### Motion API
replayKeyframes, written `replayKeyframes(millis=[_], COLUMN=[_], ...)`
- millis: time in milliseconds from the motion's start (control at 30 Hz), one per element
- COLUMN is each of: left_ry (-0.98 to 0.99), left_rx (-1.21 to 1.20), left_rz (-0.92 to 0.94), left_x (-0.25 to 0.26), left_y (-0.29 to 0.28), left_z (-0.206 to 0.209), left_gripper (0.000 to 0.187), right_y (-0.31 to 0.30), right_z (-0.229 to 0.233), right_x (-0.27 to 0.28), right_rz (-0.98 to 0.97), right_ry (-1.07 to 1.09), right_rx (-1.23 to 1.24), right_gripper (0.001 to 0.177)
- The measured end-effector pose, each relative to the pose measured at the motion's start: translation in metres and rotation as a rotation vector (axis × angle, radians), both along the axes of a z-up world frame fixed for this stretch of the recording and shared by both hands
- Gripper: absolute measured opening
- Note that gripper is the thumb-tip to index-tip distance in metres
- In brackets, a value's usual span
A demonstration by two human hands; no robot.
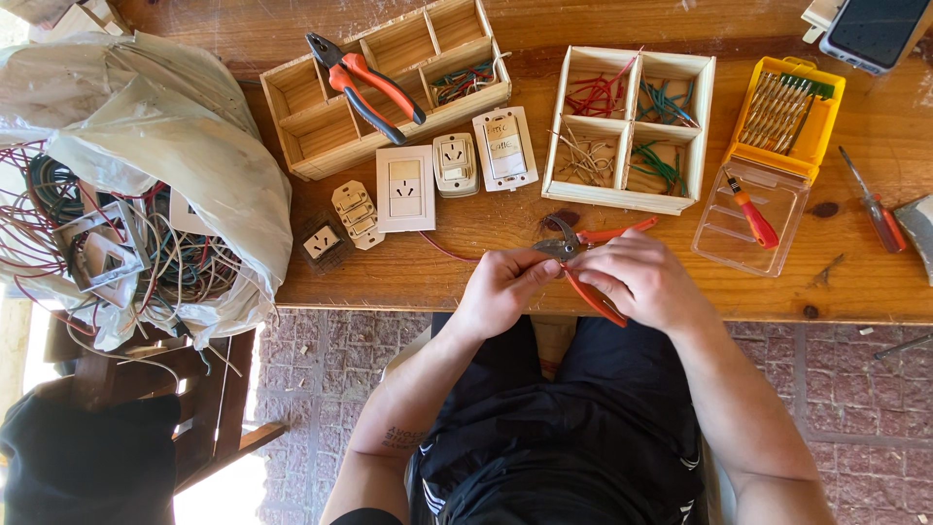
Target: The person strips the insulation from several red and green wires using wire cutters and places the stripped pieces into a wooden compartment box. The person then reaches into a plastic bag to retrieve another wire.
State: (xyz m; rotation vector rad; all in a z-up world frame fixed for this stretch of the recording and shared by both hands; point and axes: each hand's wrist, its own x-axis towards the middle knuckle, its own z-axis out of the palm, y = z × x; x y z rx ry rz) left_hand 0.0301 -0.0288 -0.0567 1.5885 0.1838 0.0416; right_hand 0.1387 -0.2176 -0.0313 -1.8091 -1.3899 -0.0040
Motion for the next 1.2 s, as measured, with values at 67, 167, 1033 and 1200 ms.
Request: replayKeyframes(millis=[67,167,1033,1200], left_ry=[-0.043,-0.125,-0.072,-0.045], left_rx=[0.041,0.145,0.195,0.108], left_rz=[0.017,0.04,-0.042,-0.044], left_x=[0.0,0.001,0.003,0.004], left_y=[-0.003,-0.007,0.007,0.008], left_z=[0.0,0.008,-0.002,-0.008], left_gripper=[0.02,0.017,0.018,0.02], right_y=[-0.005,-0.01,-0.009,-0.018], right_z=[0.004,0.0,-0.025,-0.054], right_x=[0.005,0.011,0.017,0.025], right_rz=[-0.011,-0.024,0.019,-0.068], right_ry=[-0.056,0.138,0.019,-0.447], right_rx=[-0.046,-0.142,-0.137,0.052], right_gripper=[0.008,0.017,0.011,0.014])
